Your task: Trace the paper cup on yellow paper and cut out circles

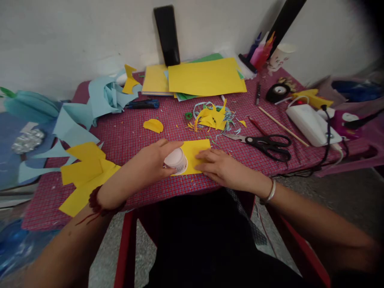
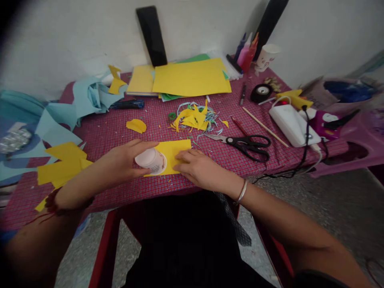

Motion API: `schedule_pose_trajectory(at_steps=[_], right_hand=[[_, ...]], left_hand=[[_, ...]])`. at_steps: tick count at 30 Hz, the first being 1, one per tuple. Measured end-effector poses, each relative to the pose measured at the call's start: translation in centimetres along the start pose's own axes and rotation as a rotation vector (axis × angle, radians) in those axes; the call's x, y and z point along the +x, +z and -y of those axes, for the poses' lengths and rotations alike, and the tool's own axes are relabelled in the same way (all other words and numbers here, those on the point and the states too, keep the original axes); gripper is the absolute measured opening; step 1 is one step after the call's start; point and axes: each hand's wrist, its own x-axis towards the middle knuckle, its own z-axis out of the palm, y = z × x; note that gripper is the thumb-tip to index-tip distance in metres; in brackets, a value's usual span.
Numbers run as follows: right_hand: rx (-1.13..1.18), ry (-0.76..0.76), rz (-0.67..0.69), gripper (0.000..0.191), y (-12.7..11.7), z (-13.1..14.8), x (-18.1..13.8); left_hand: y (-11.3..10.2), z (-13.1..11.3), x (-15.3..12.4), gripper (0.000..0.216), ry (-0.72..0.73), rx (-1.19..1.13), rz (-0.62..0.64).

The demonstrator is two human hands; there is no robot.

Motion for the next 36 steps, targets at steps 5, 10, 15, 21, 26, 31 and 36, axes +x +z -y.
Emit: schedule_pose_trajectory(at_steps=[5,10,15,21,26,31,36], right_hand=[[-0.012,0.006,-0.010,0.024,0.1,0.0,-0.1],[-0.011,0.007,0.000,0.024,0.2,0.0,-0.1],[-0.009,0.001,0.001,0.025,0.3,-0.1,0.0],[-0.006,0.006,-0.002,0.025,0.3,0.0,0.1],[0.001,0.008,-0.016,0.025,0.4,0.0,0.0],[0.004,0.007,-0.013,0.025,0.4,-0.1,-0.1],[0.003,0.005,-0.007,0.025,0.4,-0.1,-0.1]], left_hand=[[0.2,-0.1,-0.1,0.061,0.017,-0.014,-0.032],[0.4,0.0,-0.1,0.065,0.003,0.019,-0.041],[0.1,-0.1,-0.5,0.070,0.036,0.074,-0.020],[-0.2,-0.3,-0.8,0.053,0.088,0.025,-0.046],[-0.2,-0.5,-0.4,0.051,0.114,-0.001,-0.087],[-0.5,-0.5,-0.2,0.055,0.072,-0.070,-0.142],[-0.9,-0.7,0.1,0.046,-0.014,-0.188,-0.136]])
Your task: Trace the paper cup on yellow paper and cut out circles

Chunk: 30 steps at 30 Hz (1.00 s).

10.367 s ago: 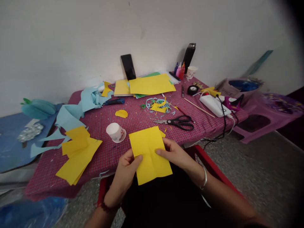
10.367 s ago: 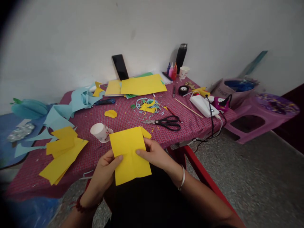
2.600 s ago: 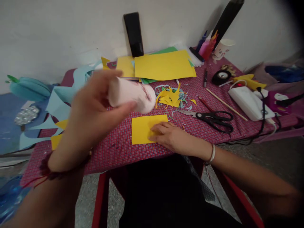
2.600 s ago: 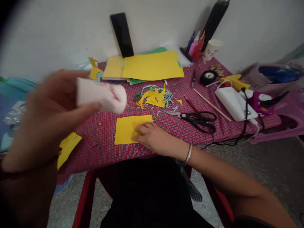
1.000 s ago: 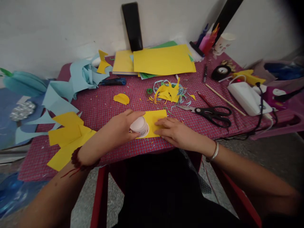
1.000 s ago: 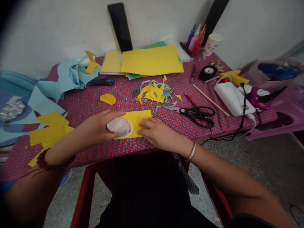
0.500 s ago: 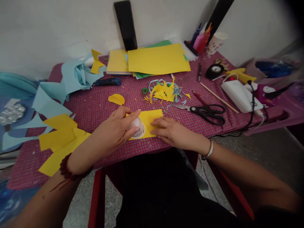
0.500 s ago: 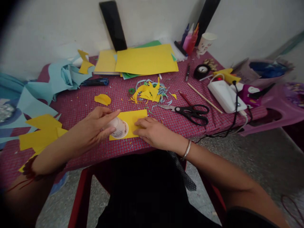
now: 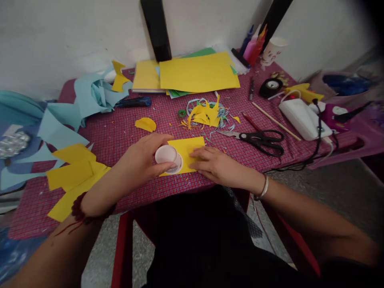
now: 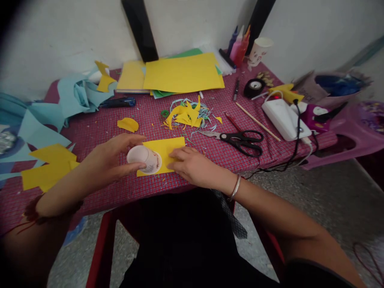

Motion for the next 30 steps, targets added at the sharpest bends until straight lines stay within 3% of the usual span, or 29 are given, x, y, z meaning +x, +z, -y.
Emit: schedule_pose_trajectory(at_steps=[6,13,30], right_hand=[[-0.003,-0.012,-0.026,0.025,0.15,-0.11,-0.17],[0.015,-0.012,-0.017,0.026,0.26,-0.15,-0.04],[0.010,0.002,-0.005,0.025,0.21,-0.07,0.00]], left_hand=[[-0.17,-0.25,0.43,0.038,-0.077,-0.015,-0.010],[-0.35,0.17,0.55,0.022,0.071,0.058,0.014],[-0.18,0.67,0.65,0.021,0.102,-0.016,0.021]])
